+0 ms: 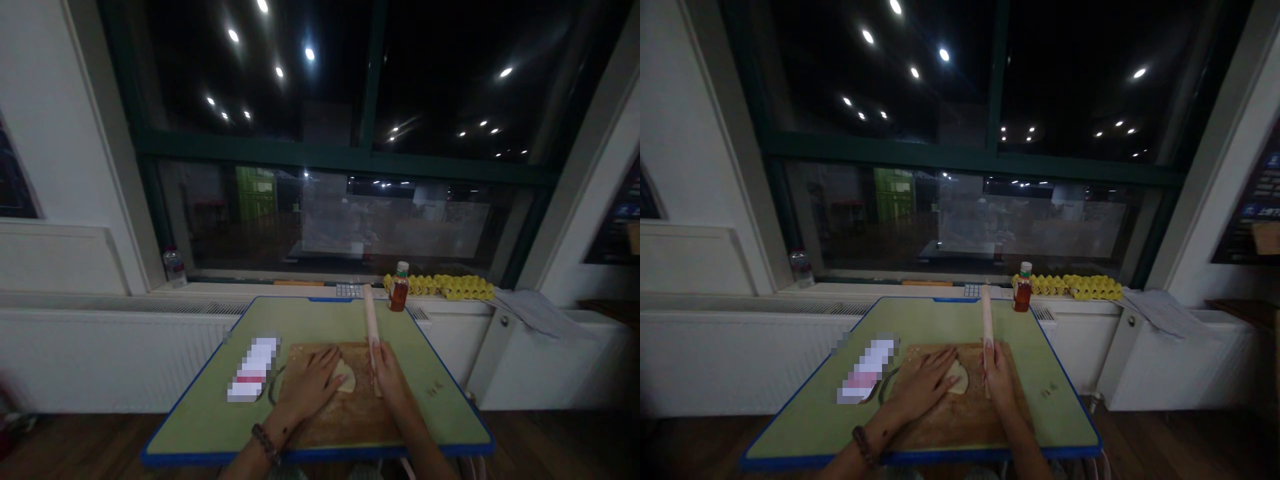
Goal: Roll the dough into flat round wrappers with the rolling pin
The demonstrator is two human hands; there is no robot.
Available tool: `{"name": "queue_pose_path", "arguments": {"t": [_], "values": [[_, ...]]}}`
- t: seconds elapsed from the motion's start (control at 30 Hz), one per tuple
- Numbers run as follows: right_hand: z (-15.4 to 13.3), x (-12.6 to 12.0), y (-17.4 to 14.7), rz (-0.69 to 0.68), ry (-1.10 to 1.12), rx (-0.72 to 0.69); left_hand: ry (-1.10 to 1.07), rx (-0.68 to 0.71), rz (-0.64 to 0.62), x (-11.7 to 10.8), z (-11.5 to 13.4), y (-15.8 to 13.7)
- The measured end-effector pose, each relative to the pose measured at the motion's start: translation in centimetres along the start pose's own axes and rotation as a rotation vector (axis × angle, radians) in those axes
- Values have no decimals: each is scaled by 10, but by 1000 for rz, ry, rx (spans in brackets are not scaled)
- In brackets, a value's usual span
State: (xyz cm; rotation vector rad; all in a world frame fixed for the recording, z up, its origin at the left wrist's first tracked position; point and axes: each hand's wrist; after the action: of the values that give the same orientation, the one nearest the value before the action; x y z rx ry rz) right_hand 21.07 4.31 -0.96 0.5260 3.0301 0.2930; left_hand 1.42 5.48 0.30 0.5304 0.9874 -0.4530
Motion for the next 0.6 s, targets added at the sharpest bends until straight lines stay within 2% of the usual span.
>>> {"name": "queue_pose_path", "arguments": {"t": [0.07, 0.13, 0.2, 0.3, 0.37, 0.43, 0.5, 0.6], "values": [[0, 0, 0, -15, 12, 6, 21, -19, -15, 9, 1, -3], [-2, 0, 0, -26, 16, 2, 45, -39, 23, 14, 4, -7], [-3, 1, 0, -36, 10, -16, 65, -49, 51, 15, 8, -9], [-4, -1, 0, -76, -28, -34, 57, -48, 10, 11, 11, -12], [-4, -4, 0, -149, -129, -65, 40, -28, -38, 10, 9, -14], [-5, -11, 0, -206, -309, -185, 26, 1, -43, 10, 6, -15], [-7, -18, -1, -230, -536, -345, 16, -25, 95, 9, 3, -15], [-12, -25, -3, -287, -823, -459, 5, -210, 534, -3, 3, -12]]}}
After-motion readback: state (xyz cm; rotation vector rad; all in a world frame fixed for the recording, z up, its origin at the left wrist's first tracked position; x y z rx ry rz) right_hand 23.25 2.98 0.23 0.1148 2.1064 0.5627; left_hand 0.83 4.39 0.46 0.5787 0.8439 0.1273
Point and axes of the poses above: each hand's wrist, its own y-axis towards the middle knuckle, its own x-axis out of the palm, z = x × y, and after that the axes turned 6 degrees about -y, right-handed
